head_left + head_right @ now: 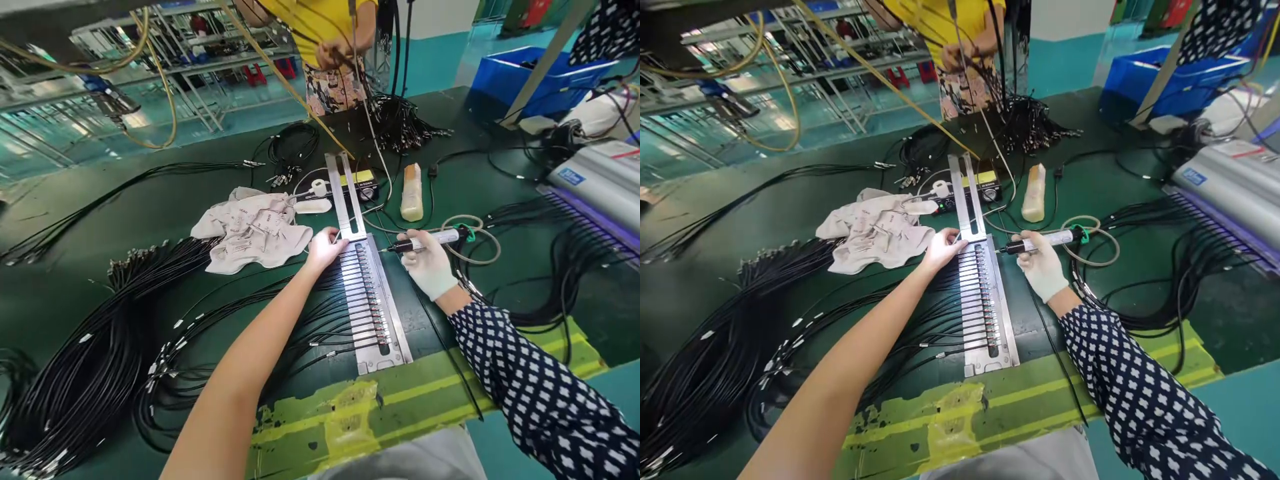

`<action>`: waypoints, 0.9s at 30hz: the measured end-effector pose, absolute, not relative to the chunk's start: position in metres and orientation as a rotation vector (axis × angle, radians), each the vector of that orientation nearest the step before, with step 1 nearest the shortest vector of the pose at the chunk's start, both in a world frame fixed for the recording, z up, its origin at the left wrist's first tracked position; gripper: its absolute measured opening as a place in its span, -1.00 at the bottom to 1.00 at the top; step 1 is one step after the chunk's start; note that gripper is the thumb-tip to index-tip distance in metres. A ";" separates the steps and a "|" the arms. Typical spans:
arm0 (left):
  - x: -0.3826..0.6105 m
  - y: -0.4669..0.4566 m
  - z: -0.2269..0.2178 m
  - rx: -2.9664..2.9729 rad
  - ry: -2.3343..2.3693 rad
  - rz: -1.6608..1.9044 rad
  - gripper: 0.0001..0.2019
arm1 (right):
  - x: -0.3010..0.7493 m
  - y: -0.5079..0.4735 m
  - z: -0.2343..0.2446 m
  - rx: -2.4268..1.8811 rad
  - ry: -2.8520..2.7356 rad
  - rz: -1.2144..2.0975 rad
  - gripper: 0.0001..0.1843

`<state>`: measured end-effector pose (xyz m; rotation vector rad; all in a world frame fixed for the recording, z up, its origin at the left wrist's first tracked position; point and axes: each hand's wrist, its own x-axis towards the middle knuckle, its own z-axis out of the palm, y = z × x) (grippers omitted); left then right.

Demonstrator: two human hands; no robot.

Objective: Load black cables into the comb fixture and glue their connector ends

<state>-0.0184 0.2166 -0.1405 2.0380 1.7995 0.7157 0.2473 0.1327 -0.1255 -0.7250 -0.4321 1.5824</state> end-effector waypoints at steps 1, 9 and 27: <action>-0.018 0.216 -0.141 2.037 1.804 0.743 -0.60 | 0.250 0.132 -0.129 -0.755 -0.450 1.596 -0.70; -0.023 0.206 -0.145 2.147 1.739 0.745 -0.79 | 0.252 0.137 -0.131 -0.835 -0.613 1.647 -0.70; -0.025 0.181 -0.139 2.198 1.695 0.605 -0.77 | 0.225 0.136 -0.126 -1.039 -1.151 1.231 -0.70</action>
